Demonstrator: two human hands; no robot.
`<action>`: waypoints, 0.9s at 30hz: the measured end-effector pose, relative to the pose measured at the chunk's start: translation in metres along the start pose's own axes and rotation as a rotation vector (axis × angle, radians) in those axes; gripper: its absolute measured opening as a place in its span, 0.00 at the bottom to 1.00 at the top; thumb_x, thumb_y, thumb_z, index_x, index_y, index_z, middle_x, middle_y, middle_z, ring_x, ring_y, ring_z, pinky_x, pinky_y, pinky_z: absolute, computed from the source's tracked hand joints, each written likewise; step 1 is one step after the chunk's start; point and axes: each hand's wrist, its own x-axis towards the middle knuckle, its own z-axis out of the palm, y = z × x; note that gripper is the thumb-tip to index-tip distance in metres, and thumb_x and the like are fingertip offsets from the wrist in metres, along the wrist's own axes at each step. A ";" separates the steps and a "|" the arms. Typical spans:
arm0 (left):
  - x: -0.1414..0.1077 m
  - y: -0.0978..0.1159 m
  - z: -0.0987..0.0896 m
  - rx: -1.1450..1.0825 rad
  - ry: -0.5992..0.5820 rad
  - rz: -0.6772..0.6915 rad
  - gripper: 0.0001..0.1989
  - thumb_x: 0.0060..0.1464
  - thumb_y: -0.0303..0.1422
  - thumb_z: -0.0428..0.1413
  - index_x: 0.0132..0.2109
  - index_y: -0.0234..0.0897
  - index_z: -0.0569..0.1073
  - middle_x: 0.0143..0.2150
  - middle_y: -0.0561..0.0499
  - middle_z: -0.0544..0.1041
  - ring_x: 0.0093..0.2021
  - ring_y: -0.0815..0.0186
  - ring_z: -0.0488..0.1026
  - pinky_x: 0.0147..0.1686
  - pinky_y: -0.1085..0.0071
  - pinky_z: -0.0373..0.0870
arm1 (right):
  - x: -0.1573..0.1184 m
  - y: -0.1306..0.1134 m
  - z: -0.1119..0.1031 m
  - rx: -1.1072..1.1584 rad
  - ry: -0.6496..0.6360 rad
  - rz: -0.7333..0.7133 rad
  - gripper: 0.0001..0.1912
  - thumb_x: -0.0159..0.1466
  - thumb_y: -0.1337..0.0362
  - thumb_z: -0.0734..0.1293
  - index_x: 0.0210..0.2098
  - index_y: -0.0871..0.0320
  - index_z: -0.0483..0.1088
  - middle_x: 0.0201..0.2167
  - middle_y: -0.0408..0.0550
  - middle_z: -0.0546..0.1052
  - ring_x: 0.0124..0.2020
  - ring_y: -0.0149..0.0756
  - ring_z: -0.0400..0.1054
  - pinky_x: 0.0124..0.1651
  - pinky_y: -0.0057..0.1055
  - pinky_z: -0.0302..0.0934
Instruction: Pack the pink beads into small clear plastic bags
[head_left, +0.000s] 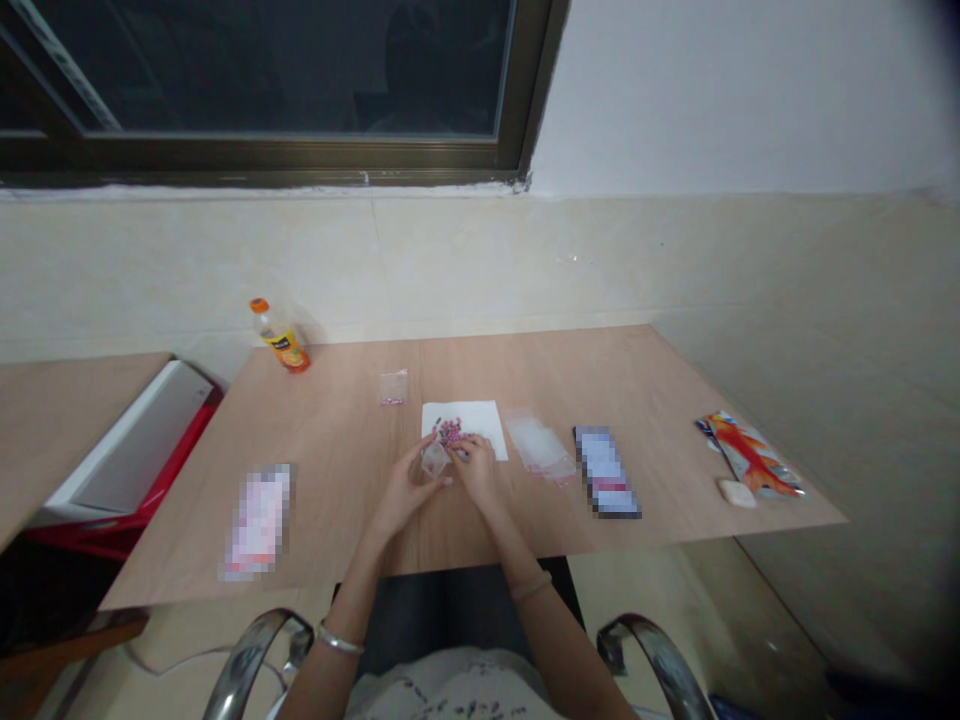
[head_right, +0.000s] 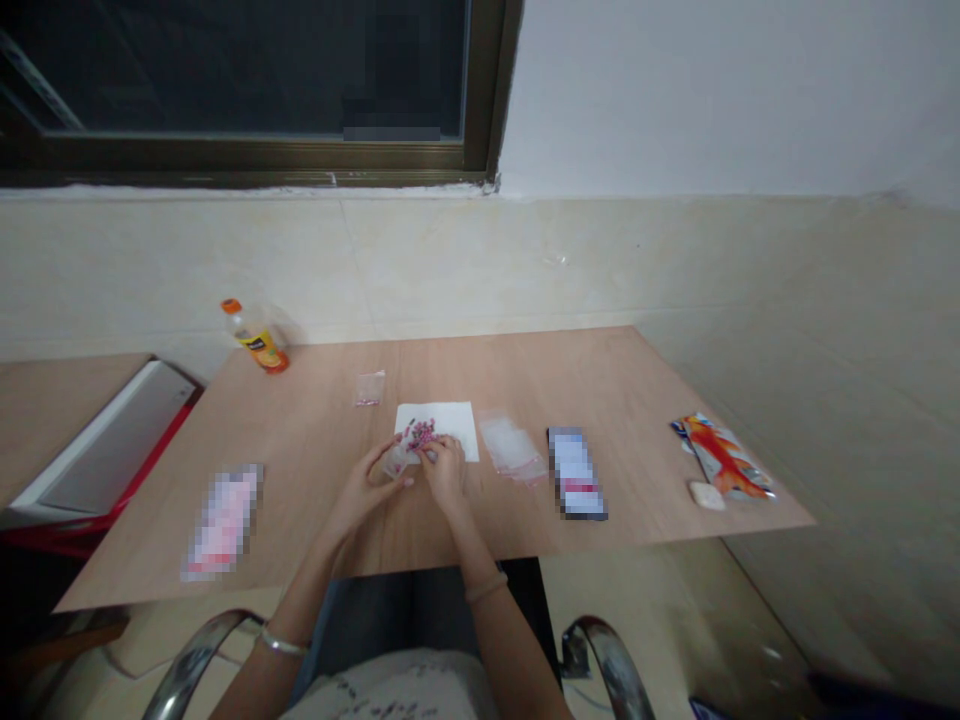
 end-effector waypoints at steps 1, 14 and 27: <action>0.000 0.000 0.000 0.010 0.019 -0.007 0.32 0.42 0.35 0.65 0.56 0.38 0.67 0.59 0.42 0.68 0.60 0.55 0.64 0.61 0.56 0.56 | 0.000 -0.002 -0.003 0.055 0.027 0.009 0.05 0.57 0.65 0.68 0.30 0.56 0.77 0.33 0.49 0.75 0.39 0.40 0.66 0.44 0.35 0.59; 0.000 0.011 0.006 -0.058 0.000 -0.058 0.27 0.44 0.36 0.64 0.53 0.37 0.70 0.51 0.43 0.75 0.51 0.58 0.71 0.54 0.60 0.64 | 0.005 -0.070 -0.079 0.531 0.101 -0.084 0.05 0.57 0.60 0.70 0.31 0.53 0.77 0.34 0.47 0.74 0.41 0.37 0.67 0.42 0.33 0.62; -0.001 0.009 0.003 -0.042 0.019 -0.037 0.27 0.43 0.36 0.64 0.53 0.38 0.71 0.51 0.43 0.75 0.50 0.57 0.72 0.53 0.59 0.63 | 0.012 -0.051 -0.052 0.453 0.119 -0.060 0.05 0.59 0.62 0.68 0.32 0.55 0.76 0.33 0.47 0.74 0.38 0.36 0.68 0.42 0.33 0.63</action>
